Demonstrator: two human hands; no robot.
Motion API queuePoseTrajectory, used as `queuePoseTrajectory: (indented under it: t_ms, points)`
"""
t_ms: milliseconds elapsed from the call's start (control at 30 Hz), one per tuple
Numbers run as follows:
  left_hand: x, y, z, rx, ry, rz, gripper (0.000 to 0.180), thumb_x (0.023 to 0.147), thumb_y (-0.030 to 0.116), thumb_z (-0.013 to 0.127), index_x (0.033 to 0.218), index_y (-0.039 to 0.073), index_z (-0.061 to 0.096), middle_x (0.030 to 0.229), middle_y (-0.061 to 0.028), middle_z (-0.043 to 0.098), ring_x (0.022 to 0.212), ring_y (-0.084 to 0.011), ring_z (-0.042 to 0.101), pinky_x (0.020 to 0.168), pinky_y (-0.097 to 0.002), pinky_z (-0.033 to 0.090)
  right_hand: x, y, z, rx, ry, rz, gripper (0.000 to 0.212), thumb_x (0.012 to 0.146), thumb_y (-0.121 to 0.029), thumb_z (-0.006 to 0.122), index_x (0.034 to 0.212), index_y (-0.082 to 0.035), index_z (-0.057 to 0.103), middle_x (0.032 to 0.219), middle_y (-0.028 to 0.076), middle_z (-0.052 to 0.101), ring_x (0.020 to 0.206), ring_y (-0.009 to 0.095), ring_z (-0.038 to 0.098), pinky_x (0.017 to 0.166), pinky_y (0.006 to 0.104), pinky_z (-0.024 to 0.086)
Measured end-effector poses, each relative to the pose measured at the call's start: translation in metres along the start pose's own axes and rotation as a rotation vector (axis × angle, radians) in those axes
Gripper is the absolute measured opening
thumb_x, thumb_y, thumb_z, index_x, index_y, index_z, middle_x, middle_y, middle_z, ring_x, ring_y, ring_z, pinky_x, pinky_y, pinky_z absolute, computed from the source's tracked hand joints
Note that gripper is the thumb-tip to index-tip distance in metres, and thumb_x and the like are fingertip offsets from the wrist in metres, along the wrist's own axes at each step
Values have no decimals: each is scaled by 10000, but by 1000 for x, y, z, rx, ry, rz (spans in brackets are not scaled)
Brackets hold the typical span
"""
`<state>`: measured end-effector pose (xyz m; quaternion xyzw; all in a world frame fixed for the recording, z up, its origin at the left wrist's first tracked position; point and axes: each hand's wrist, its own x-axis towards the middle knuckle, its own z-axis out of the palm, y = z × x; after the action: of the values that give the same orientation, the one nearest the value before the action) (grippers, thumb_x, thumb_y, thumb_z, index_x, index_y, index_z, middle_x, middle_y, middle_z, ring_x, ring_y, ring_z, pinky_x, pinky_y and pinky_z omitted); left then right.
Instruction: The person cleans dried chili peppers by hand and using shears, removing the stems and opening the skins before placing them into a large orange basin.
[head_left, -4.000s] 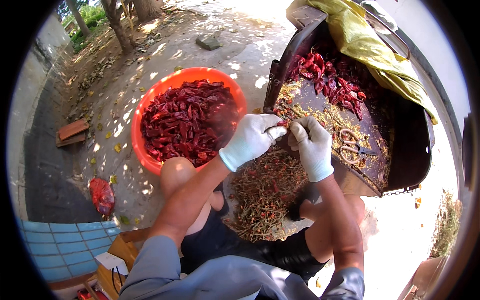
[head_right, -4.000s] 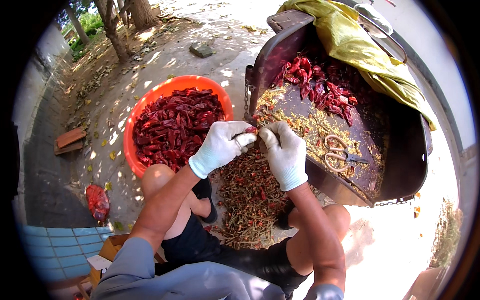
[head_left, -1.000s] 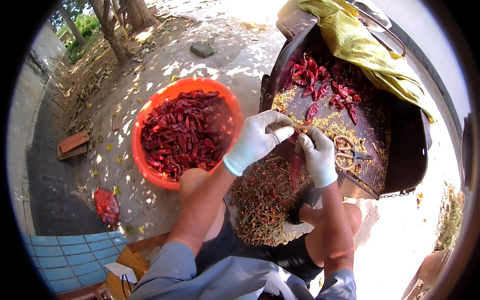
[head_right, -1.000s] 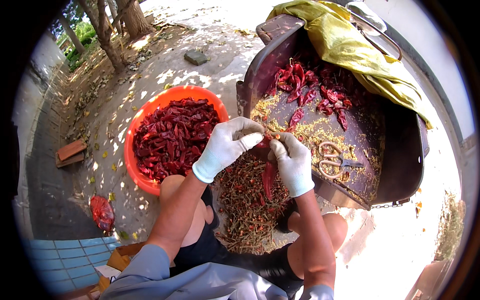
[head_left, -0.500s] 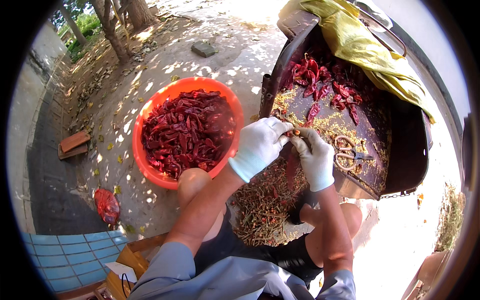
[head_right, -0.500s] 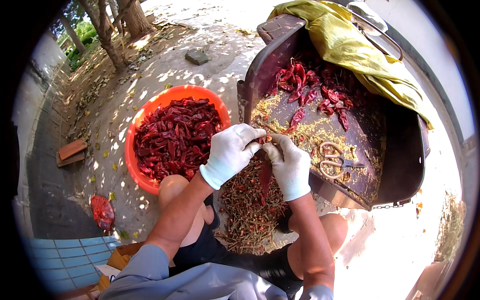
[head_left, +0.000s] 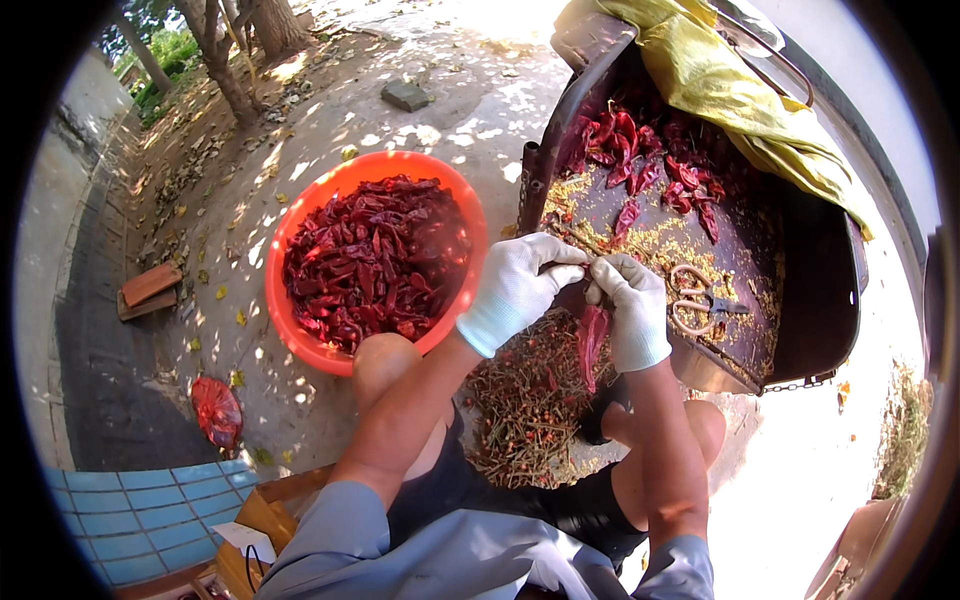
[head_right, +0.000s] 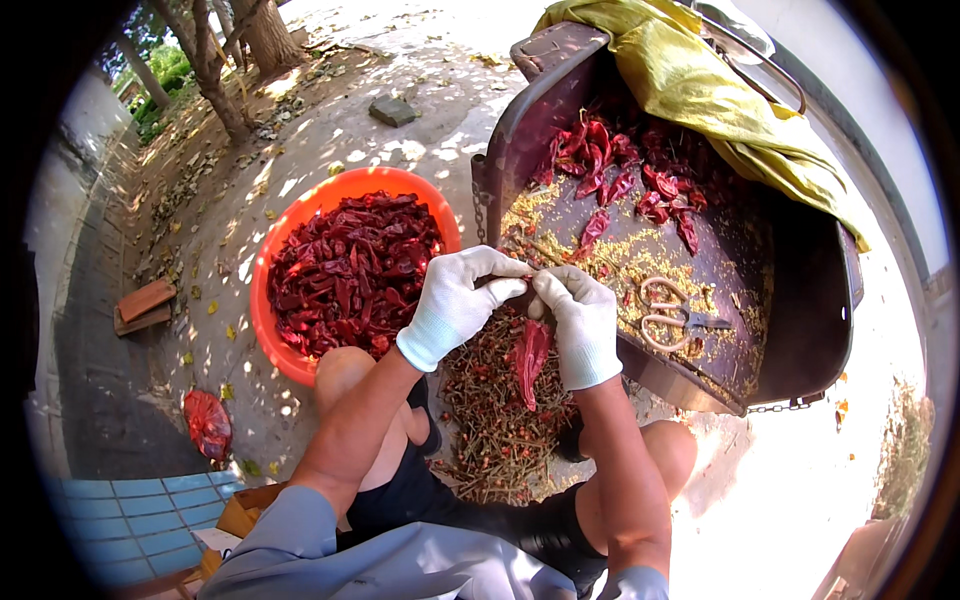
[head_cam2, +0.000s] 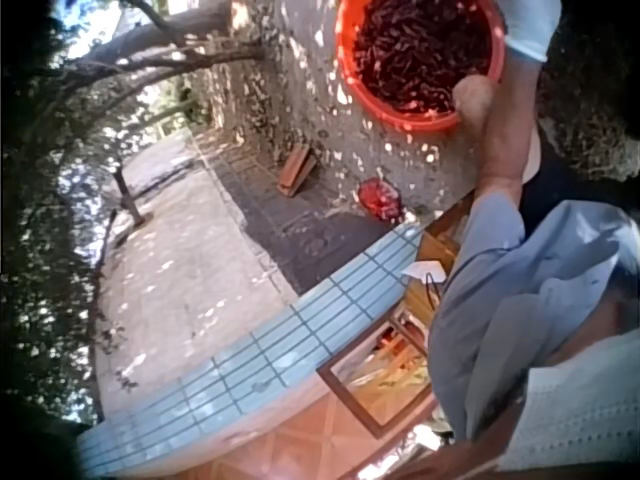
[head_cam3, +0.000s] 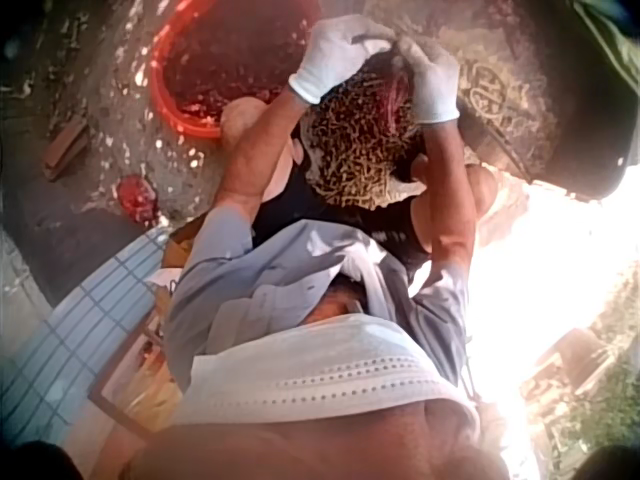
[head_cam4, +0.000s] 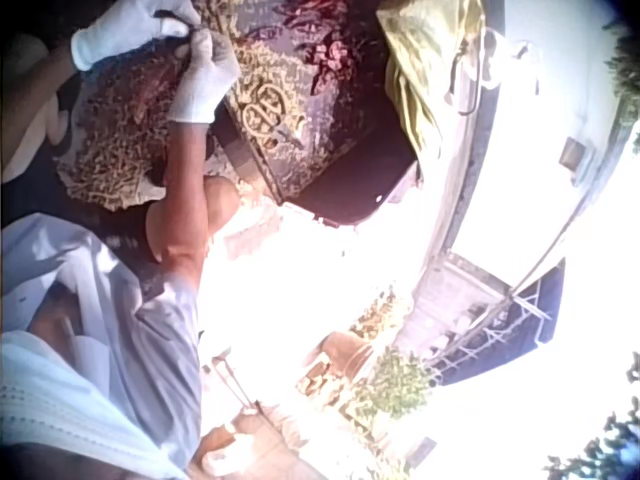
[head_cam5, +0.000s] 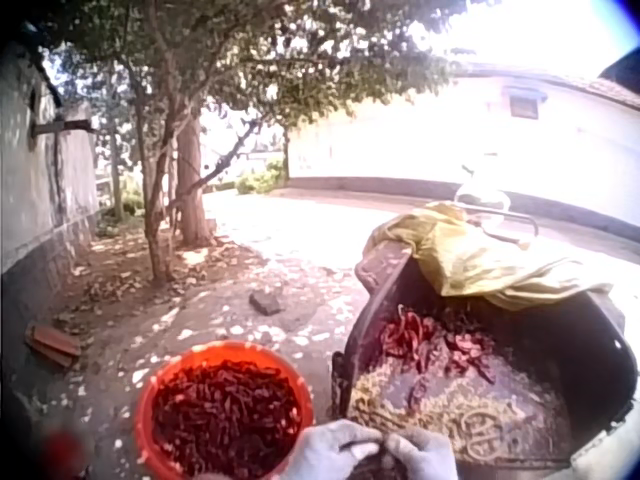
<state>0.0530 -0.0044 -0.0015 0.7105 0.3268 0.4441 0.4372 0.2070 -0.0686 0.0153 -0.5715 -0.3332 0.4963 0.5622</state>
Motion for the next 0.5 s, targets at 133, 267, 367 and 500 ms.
queuePoseTrajectory:
  t_ms: [133, 267, 367, 500]
  points:
    - [-2, 6, 6, -519, -38, -347, 119, 894, 11, 699, 1008, -21, 706, 851, -34, 700, 678, -69, 613, 633, -215, 519, 5, 8, -6, 498, -74, 153, 120, 972, -126, 603, 929, -16, 626, 676, -19, 579, 550, 59, 471, 534, 208, 384]
    - [-4, 5, 10, -579, -20, -346, 133, 907, 0, 674, 1037, -20, 697, 857, -40, 696, 680, -67, 607, 629, -215, 524, 6, 4, 0, 362, 58, 31, 125, 973, -114, 595, 920, -11, 641, 688, -8, 596, 598, 63, 512, 565, 211, 404]
    - [-3, 6, 3, -443, 9, -264, 139, 914, 0, 665, 1048, -26, 694, 873, -43, 691, 694, -65, 608, 629, -218, 529, 12, -4, -20, 118, 252, -205, 148, 963, -130, 609, 933, 1, 674, 692, 7, 625, 602, 59, 509, 577, 209, 402]
    - [-1, 6, -12, -497, -24, -332, 186, 959, 44, 606, 1122, -21, 671, 921, -37, 679, 750, -82, 626, 651, -224, 541, 3, -16, -36, -203, 260, -322, 167, 955, -135, 633, 957, 20, 694, 689, 14, 650, 594, 55, 540, 549, 209, 415]
